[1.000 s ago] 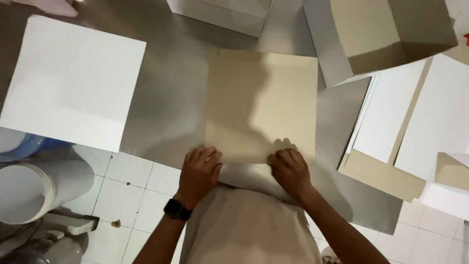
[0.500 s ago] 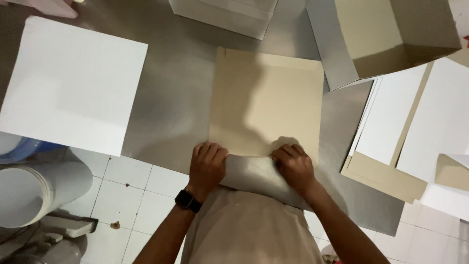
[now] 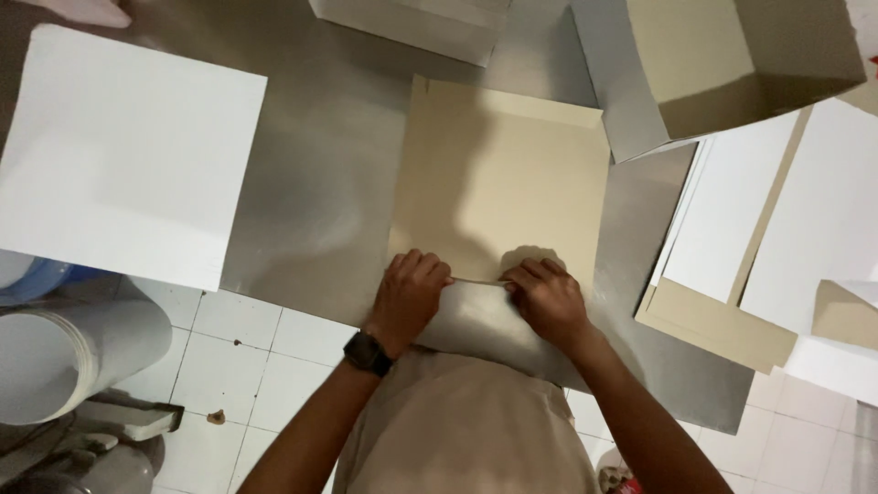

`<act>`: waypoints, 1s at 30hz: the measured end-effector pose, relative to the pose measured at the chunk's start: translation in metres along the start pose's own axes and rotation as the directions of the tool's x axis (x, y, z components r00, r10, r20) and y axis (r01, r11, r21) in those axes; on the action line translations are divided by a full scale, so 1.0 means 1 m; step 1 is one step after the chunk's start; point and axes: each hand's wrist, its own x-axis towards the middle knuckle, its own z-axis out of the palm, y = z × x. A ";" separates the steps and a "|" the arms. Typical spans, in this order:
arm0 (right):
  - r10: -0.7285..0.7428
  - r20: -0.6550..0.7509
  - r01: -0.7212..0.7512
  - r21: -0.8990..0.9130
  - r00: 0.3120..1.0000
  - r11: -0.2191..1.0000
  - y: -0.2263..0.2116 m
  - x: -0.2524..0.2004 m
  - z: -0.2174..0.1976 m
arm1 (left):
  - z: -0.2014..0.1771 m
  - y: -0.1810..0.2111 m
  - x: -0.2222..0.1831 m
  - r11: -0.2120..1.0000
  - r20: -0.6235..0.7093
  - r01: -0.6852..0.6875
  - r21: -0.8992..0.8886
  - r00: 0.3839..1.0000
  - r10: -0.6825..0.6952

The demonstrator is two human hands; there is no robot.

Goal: Assembling a cardboard box by folding pre-cut cardboard sheets on a stainless steel table

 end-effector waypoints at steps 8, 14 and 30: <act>-0.101 -0.102 0.108 0.066 0.990 0.992 0.020 0.003 0.016 | -0.019 -0.015 0.030 0.993 0.204 0.060 -0.100 0.978 -0.038; -0.126 -0.156 0.156 0.194 0.980 0.968 0.031 0.003 0.024 | -0.023 -0.016 0.044 0.956 0.367 0.261 -0.135 0.909 -0.197; -0.034 0.351 -0.018 0.144 0.936 0.989 0.009 0.044 -0.014 | -0.027 -0.025 0.038 0.980 0.179 0.158 -0.122 0.975 -0.135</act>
